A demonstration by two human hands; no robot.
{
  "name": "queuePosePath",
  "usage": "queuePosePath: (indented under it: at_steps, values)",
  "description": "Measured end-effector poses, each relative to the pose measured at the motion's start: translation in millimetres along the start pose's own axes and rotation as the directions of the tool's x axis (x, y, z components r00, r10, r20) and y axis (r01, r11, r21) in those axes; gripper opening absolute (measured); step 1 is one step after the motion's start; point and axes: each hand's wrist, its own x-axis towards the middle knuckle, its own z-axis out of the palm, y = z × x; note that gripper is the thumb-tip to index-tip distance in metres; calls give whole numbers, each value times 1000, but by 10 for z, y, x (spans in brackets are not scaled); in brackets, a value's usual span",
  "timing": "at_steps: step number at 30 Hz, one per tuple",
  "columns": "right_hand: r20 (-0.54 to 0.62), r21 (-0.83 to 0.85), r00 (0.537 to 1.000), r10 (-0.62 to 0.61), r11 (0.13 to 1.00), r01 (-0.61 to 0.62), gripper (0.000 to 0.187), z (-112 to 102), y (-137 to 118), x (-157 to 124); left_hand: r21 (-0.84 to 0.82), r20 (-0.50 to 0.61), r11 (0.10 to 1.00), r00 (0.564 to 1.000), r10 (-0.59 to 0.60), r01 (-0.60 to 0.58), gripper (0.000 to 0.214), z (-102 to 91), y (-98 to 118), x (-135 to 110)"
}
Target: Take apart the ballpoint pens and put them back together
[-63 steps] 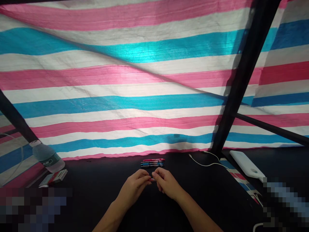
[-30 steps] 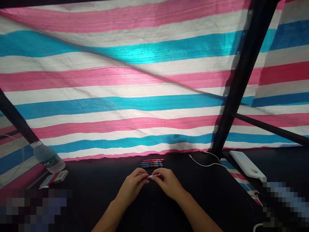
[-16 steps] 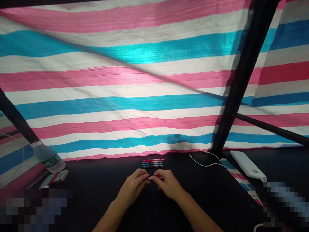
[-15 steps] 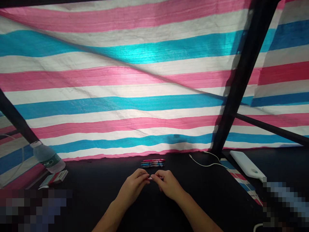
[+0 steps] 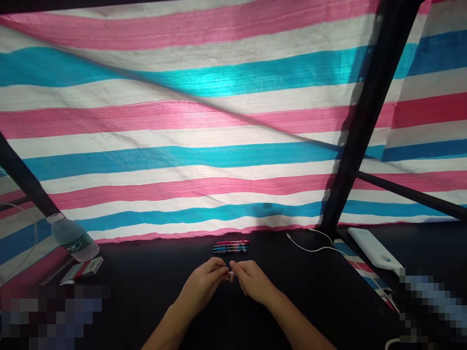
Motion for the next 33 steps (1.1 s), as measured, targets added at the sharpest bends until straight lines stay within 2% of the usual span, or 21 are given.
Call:
queuePosePath:
  at_steps: [2, 3, 4, 6, 7, 9, 11, 13, 14, 16, 18, 20, 21, 23, 25, 27, 28, 29, 31, 32, 33]
  values:
    - [-53, -27, 994, -93, 995, 92, 41, -21, -38, -9, -4, 0, 999, 999, -32, 32, 21, -30, 14, 17]
    - [-98, -78, 979, -181, 982, 174, 30, -45, -71, -19, -13, -4, 998, 998, -57, 57, 20, -45, 17, 23]
    - [-124, -147, 957, -262, 959, 243, 29, -73, -107, -30, -25, -9, 996, 997, -81, 81, 19, -57, 17, 25]
    - [-64, -234, 934, -350, 916, 327, 19, -127, -164, -50, -49, -20, 993, 994, -107, 105, 18, -63, 10, 21]
    - [-43, -245, 934, -353, 910, 333, 18, -143, -175, -55, -54, -21, 993, 994, -103, 101, 17, -57, 5, 15]
    - [-11, -215, 959, -282, 938, 273, 25, -142, -156, -52, -39, -13, 997, 997, -72, 72, 17, -32, -4, 2]
    - [3, -136, 990, -140, 981, 139, 38, -104, -98, -34, -5, 2, 1000, 1000, -31, 31, 18, -7, -7, -5]
    - [10, -48, 1000, 6, 999, -5, 46, -58, -45, -13, 26, 15, 1000, 1000, -8, 7, 18, 1, -3, -1]
    - [30, -19, 999, 35, 999, -34, 47, -43, -34, -6, 33, 17, 999, 1000, -8, 8, 18, -4, -1, 5]
    - [-22, -23, 998, -54, 998, 54, 35, -41, -48, -6, 28, 5, 999, 999, -32, 32, 18, -27, 4, 19]
    - [-97, -105, 968, -232, 969, 222, 23, -72, -95, -22, 3, -10, 997, 997, -74, 74, 18, -56, 5, 28]
    - [-94, -179, 938, -333, 933, 313, 18, -109, -136, -37, -19, -2, 995, 995, -98, 98, 18, -73, 3, 27]
    - [-79, -191, 939, -335, 929, 316, 15, -119, -142, -39, -20, 9, 995, 995, -99, 100, 18, -73, 0, 23]
    - [-63, -152, 964, -257, 958, 245, 20, -113, -121, -27, 4, 33, 997, 996, -78, 78, 18, -60, -9, 12]
    - [-45, -46, 994, -102, 994, 100, 31, -76, -71, 0, 45, 46, 998, 998, -40, 38, 19, -39, -20, 1]
    - [10, 65, 998, 55, 996, -56, 42, -36, -31, 25, 67, 50, 998, 999, -7, 4, 19, -27, -30, -3]
    - [26, 96, 997, 74, 992, -77, 45, -26, -24, 31, 64, 48, 998, 999, -1, -2, 19, -28, -32, -2]
    - [10, 111, 999, 49, 993, -50, 43, -25, -29, 31, 51, 43, 999, 999, -4, 2, 19, -34, -33, 1]
    - [-77, 71, 992, -102, 992, 107, 31, -52, -65, 16, 5, 25, 999, 999, -33, 33, 18, -56, -30, 8]
    - [-124, 6, 972, -200, 979, 203, 27, -74, -90, 3, -21, 15, 998, 999, -53, 53, 18, -68, -27, 11]
    - [-117, -57, 955, -272, 962, 267, 24, -96, -113, -10, -42, 7, 997, 998, -68, 68, 18, -77, -24, 13]
